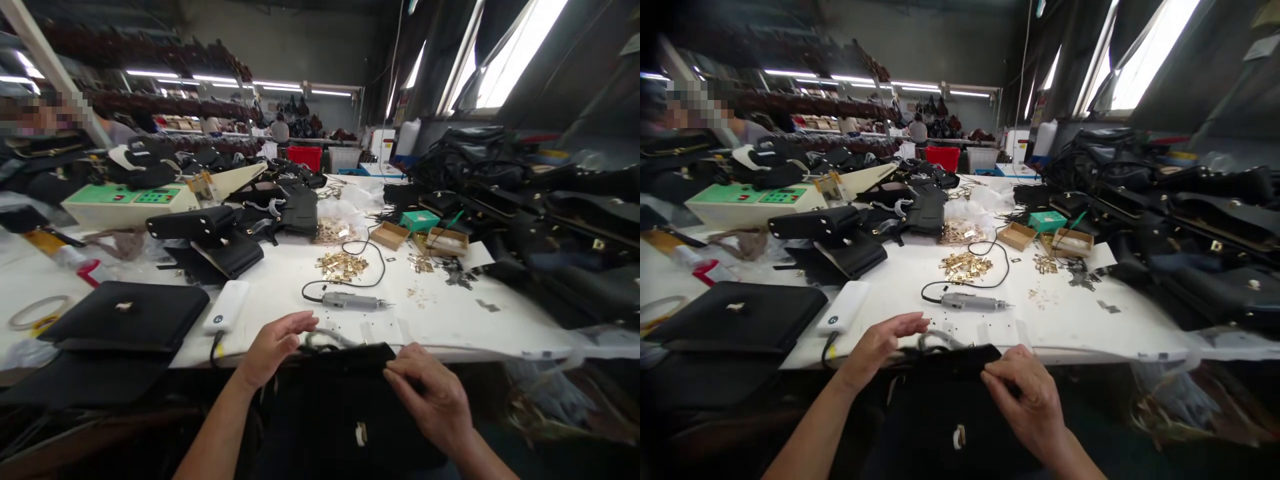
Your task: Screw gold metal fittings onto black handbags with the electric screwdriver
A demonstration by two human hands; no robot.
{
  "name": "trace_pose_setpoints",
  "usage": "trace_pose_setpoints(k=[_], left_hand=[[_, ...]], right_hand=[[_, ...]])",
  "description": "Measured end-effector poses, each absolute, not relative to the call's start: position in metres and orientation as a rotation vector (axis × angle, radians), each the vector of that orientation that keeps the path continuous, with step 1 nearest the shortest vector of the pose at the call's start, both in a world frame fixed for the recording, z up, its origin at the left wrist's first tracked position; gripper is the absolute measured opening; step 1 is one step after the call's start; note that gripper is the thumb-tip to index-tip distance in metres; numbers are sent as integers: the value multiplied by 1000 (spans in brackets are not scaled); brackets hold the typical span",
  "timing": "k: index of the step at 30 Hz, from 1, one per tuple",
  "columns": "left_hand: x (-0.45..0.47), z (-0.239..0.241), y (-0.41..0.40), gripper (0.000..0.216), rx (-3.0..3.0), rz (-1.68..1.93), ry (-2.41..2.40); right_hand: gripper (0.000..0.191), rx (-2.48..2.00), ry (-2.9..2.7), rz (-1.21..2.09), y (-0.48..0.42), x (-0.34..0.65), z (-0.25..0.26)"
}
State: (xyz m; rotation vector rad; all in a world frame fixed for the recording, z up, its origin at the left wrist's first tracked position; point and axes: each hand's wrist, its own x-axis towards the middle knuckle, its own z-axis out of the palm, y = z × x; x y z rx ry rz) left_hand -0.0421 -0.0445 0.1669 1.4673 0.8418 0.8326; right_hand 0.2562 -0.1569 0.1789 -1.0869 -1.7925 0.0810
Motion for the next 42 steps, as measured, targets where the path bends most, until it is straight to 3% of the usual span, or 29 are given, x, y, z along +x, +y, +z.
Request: trace_pose_setpoints(k=[3, 8, 11, 15, 19, 26, 29, 32, 37, 42], left_hand=[[-32, 173, -48, 81, 1694, 694, 1045], [4, 162, -54, 37, 2007, 538, 1352], [21, 158, -56, 28, 2123, 558, 1355], [34, 159, -54, 26, 2180, 532, 1258], [36, 163, -51, 24, 2181, 477, 1155], [24, 156, -62, 21, 2316, 376, 1035], [17, 156, -69, 22, 2320, 345, 1018], [10, 158, -72, 28, 2280, 385, 1064], [3, 151, -69, 21, 2343, 547, 1032], [14, 134, -65, 26, 2332, 551, 1216]], right_hand=[[11, -1157, -1681, 165, -167, 255, 160], [9, -1240, -1616, 306, -179, 247, 131], [5, -1250, -1692, 388, -174, 242, 126], [31, -1251, -1726, 299, -138, 242, 135], [32, -1268, -1861, 274, -94, 239, 142], [20, -1179, -1713, 923, -92, 229, 140], [31, -1321, -1462, 1123, -106, 248, 148], [33, -1542, -1441, 1056, -125, 290, 154], [16, -1732, -1870, 922, -162, 372, 138], [18, -1774, -1812, 801, -150, 376, 148]])
